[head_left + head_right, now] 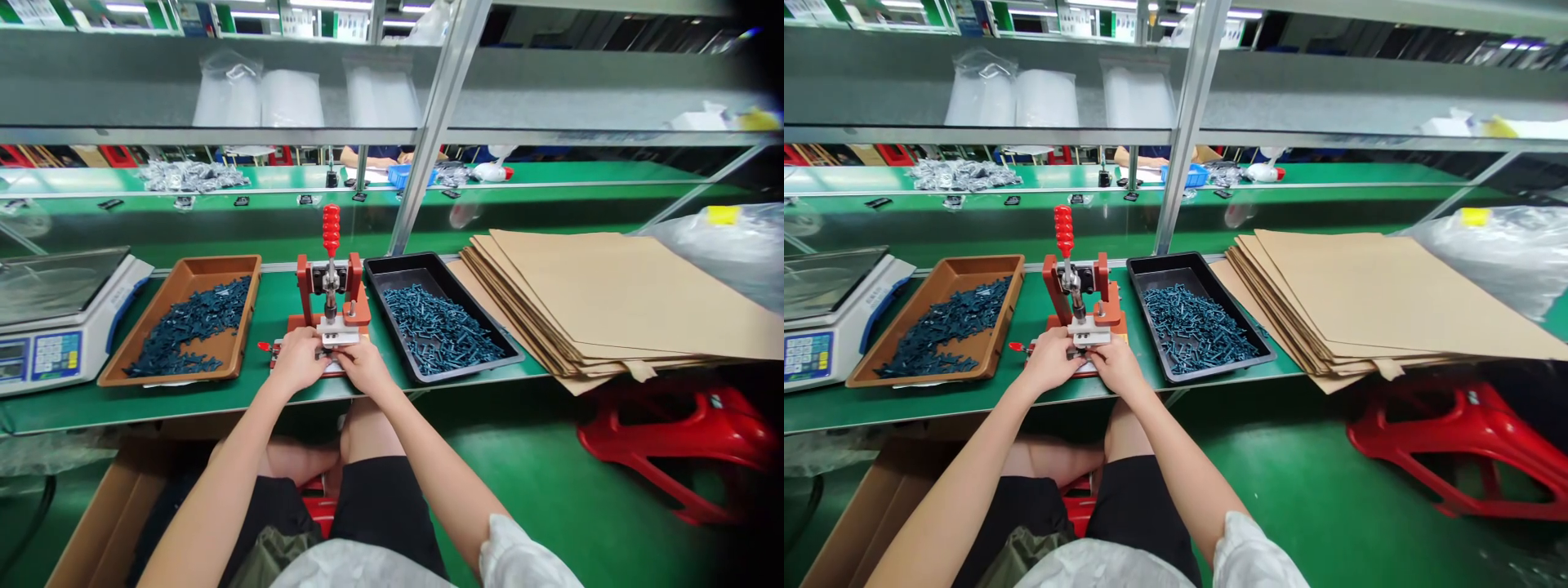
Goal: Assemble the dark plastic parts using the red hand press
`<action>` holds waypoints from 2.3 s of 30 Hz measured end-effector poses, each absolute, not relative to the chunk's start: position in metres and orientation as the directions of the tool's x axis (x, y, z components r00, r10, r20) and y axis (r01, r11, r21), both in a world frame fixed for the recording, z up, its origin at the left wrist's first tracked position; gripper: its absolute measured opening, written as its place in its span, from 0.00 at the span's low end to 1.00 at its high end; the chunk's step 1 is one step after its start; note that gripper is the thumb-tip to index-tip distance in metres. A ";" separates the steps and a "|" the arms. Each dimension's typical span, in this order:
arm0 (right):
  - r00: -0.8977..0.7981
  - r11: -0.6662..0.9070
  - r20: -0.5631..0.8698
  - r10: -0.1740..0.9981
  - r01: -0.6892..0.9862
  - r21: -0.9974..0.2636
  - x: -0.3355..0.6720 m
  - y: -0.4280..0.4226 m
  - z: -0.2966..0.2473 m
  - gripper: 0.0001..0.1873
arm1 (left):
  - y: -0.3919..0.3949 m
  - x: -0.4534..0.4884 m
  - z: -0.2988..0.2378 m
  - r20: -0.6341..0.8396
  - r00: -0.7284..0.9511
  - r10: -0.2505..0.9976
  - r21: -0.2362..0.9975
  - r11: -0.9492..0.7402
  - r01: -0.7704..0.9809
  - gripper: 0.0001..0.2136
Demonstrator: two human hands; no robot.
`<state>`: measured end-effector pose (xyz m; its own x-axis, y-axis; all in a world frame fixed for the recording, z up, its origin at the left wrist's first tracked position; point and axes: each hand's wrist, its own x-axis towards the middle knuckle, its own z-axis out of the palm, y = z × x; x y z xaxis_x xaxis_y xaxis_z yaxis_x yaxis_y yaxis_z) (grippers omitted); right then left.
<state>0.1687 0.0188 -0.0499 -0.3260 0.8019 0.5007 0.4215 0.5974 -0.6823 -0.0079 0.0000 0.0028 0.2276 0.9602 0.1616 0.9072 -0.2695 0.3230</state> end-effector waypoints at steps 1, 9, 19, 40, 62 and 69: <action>-0.326 0.595 0.498 0.804 0.423 -0.684 0.168 0.018 -0.049 0.11 | -0.002 -0.008 0.003 0.173 0.231 0.958 0.321 -0.276 0.906 0.11; -0.290 0.564 0.484 0.826 0.407 -0.719 0.162 0.017 -0.047 0.13 | -0.006 -0.011 0.001 0.202 0.279 0.939 0.294 -0.330 0.897 0.09; -0.309 0.530 0.437 0.845 0.368 -0.764 0.168 0.030 -0.048 0.13 | -0.011 -0.012 0.000 0.194 0.345 0.918 0.241 -0.386 0.890 0.10; -0.337 0.548 0.437 0.834 0.400 -0.735 0.177 0.038 -0.052 0.11 | -0.015 -0.006 -0.005 0.226 0.269 0.936 0.335 -0.334 0.881 0.10; -0.339 0.550 0.445 0.829 0.343 -0.762 0.178 0.032 -0.043 0.14 | 0.001 -0.006 -0.003 0.420 -0.031 0.907 0.539 -0.222 0.813 0.33; -0.300 0.320 0.222 0.928 0.331 -0.888 0.179 0.045 -0.050 0.12 | 0.005 -0.026 -0.003 0.252 -0.079 0.965 0.739 -0.139 0.659 0.33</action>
